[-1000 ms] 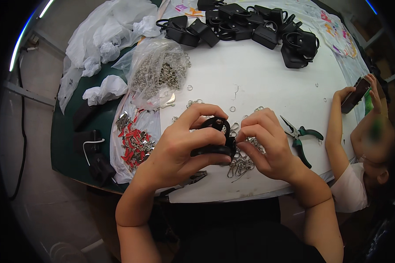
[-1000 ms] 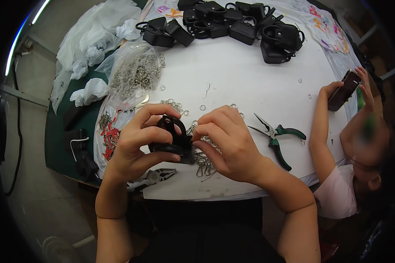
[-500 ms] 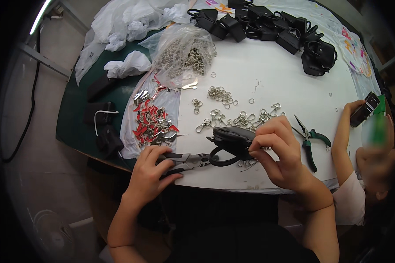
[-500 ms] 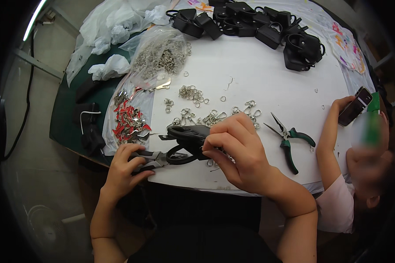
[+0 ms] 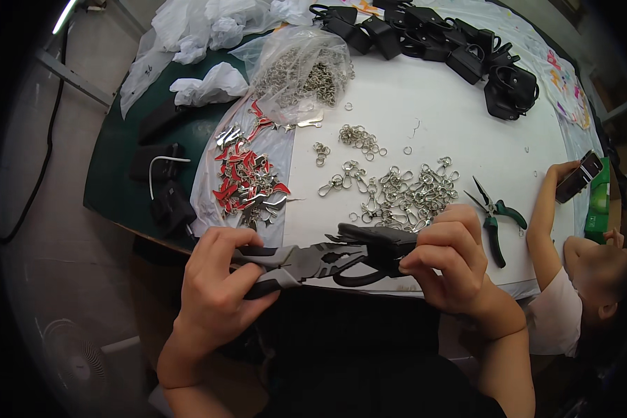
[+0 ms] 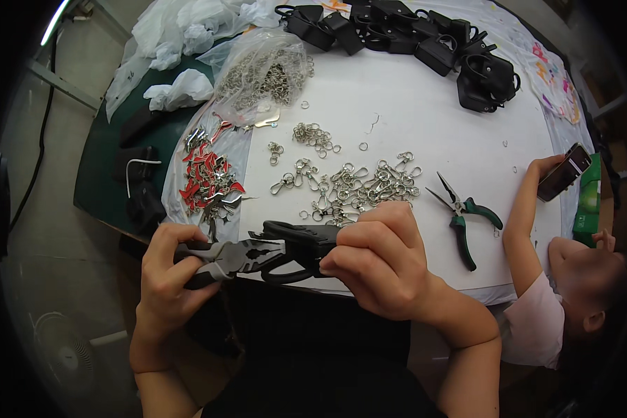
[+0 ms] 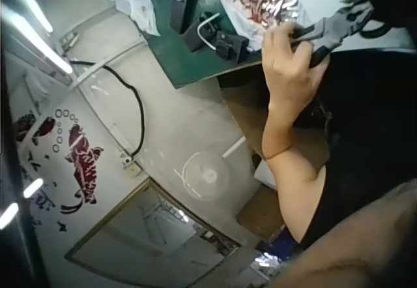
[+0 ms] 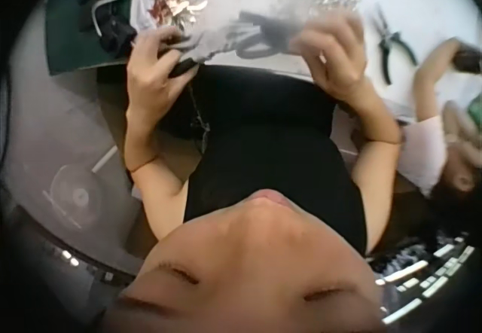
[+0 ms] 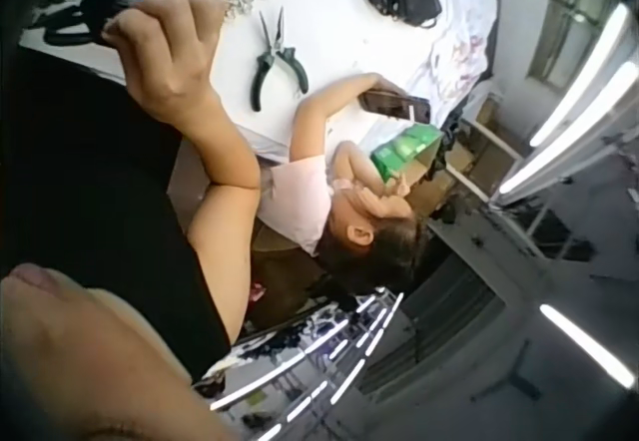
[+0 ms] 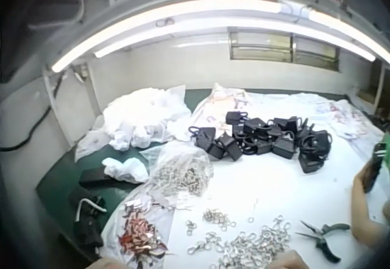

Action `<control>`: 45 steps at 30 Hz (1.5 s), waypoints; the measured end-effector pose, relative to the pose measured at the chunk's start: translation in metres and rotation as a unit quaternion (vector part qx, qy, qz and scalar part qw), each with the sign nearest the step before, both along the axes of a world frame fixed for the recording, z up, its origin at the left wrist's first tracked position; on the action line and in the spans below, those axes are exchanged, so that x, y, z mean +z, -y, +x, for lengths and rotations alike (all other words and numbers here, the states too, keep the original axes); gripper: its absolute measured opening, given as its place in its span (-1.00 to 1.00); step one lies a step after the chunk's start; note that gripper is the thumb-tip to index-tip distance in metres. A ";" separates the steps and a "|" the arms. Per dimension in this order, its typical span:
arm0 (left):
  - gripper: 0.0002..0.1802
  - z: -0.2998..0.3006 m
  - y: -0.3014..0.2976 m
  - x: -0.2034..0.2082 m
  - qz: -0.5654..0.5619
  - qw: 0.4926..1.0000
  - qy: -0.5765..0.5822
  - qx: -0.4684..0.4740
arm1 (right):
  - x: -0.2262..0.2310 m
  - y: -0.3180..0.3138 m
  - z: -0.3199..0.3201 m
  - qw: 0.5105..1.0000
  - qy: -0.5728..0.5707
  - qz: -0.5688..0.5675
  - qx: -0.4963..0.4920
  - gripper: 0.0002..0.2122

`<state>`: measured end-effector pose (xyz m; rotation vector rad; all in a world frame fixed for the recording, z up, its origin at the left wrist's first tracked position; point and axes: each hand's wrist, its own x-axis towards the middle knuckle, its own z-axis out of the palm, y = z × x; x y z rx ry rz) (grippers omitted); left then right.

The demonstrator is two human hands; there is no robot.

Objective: The person assembles keychains by attaching metal clips to black plastic housings using pliers.

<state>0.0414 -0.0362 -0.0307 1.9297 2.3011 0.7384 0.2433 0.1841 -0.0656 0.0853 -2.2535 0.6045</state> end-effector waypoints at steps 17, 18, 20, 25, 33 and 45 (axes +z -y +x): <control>-0.57 0.007 -0.015 0.023 -0.037 0.994 -0.089 -0.058 | 0.003 0.006 0.001 0.999 0.004 0.029 0.019 -0.76; -0.56 0.006 -0.014 0.023 -0.038 0.994 -0.088 -0.061 | 0.003 0.006 0.002 0.999 0.005 0.026 0.019 -0.76; -0.56 0.006 -0.016 0.022 -0.032 0.993 -0.091 -0.066 | 0.005 0.004 0.005 0.999 0.029 -0.003 0.028 -0.73; -0.57 -0.006 -0.006 0.010 -0.007 0.993 -0.104 -0.058 | 0.004 -0.034 0.048 0.966 0.195 -0.033 -0.170 -0.45; -0.55 -0.014 -0.014 0.006 0.001 0.999 -0.030 -0.033 | -0.041 -0.057 0.130 0.857 0.348 -0.083 -0.370 -0.23; -0.49 -0.020 -0.018 0.011 -0.043 0.996 -0.044 -0.063 | 0.029 -0.020 0.085 0.949 0.293 -0.060 -0.098 -0.42</control>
